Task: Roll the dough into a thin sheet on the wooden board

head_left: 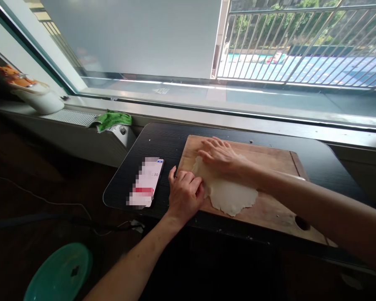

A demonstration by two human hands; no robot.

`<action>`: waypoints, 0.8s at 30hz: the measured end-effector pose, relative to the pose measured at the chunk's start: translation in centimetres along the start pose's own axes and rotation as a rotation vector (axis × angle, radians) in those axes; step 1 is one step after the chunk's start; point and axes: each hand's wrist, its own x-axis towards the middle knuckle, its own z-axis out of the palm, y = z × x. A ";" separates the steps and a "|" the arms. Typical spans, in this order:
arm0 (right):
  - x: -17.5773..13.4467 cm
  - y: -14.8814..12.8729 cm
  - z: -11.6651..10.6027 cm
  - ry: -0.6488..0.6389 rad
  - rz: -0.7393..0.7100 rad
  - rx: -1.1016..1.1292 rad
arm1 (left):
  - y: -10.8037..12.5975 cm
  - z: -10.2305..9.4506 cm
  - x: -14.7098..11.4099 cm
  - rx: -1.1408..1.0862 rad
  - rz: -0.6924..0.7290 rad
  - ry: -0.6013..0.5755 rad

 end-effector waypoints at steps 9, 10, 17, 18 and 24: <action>0.2 0.3 -0.3 0.080 0.126 0.041 | 0.1 -0.2 0.1 0.001 -0.005 -0.006; -0.4 -0.2 -0.1 0.057 0.086 0.046 | 0.1 -0.2 0.0 0.005 -0.006 -0.010; 0.3 0.0 -0.2 0.126 0.162 0.002 | 0.1 -0.2 0.0 -0.002 -0.005 -0.012; 0.7 0.3 -0.4 0.112 0.197 0.010 | 0.1 -0.2 0.0 -0.010 -0.010 -0.011; -1.8 -1.3 0.4 0.039 0.034 0.067 | 0.1 -0.1 0.0 0.000 -0.023 -0.001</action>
